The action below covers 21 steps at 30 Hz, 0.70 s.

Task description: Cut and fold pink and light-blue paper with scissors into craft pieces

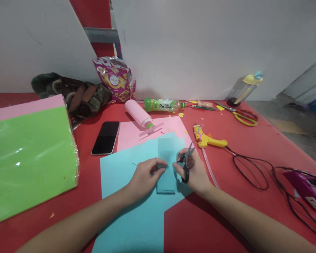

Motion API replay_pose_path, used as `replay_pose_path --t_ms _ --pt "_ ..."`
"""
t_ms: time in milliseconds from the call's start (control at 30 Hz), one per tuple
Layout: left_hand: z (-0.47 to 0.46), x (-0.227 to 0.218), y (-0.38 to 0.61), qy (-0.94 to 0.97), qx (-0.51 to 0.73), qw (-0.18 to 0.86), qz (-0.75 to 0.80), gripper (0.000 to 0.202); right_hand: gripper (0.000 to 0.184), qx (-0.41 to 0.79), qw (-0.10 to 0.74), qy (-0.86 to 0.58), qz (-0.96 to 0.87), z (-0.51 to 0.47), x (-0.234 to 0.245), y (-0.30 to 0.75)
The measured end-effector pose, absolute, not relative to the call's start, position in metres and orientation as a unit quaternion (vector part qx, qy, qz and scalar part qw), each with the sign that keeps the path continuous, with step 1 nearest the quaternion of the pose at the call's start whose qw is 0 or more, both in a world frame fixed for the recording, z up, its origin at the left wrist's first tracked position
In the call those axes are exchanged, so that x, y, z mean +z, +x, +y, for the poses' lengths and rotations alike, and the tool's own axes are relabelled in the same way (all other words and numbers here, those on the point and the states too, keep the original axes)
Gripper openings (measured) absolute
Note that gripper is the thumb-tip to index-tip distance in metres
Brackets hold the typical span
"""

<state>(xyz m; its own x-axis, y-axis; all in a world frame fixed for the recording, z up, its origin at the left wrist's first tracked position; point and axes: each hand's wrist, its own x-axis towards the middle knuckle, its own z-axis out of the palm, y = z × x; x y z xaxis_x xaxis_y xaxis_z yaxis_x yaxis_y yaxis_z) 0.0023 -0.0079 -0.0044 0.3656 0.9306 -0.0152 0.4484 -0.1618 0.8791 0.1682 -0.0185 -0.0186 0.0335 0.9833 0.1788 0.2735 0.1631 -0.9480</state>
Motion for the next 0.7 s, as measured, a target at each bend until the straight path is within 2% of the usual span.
replay_pose_path --t_ms 267,433,600,700 --pt "-0.010 -0.004 0.003 0.704 0.271 0.454 0.475 0.025 0.028 0.371 0.495 -0.541 -0.569 -0.017 -0.022 0.171" --pt "-0.003 -0.002 -0.001 0.710 0.284 0.431 0.479 0.026 0.031 0.412 0.479 -0.530 -0.566 -0.018 -0.020 0.170" --pt "0.010 0.005 -0.013 0.707 0.334 0.380 0.494 0.027 0.030 0.484 0.431 -0.506 -0.569 -0.019 -0.009 0.168" --pt "0.017 0.010 -0.020 0.707 0.367 0.347 0.495 0.028 0.036 0.537 0.380 -0.484 -0.577 -0.021 -0.002 0.168"
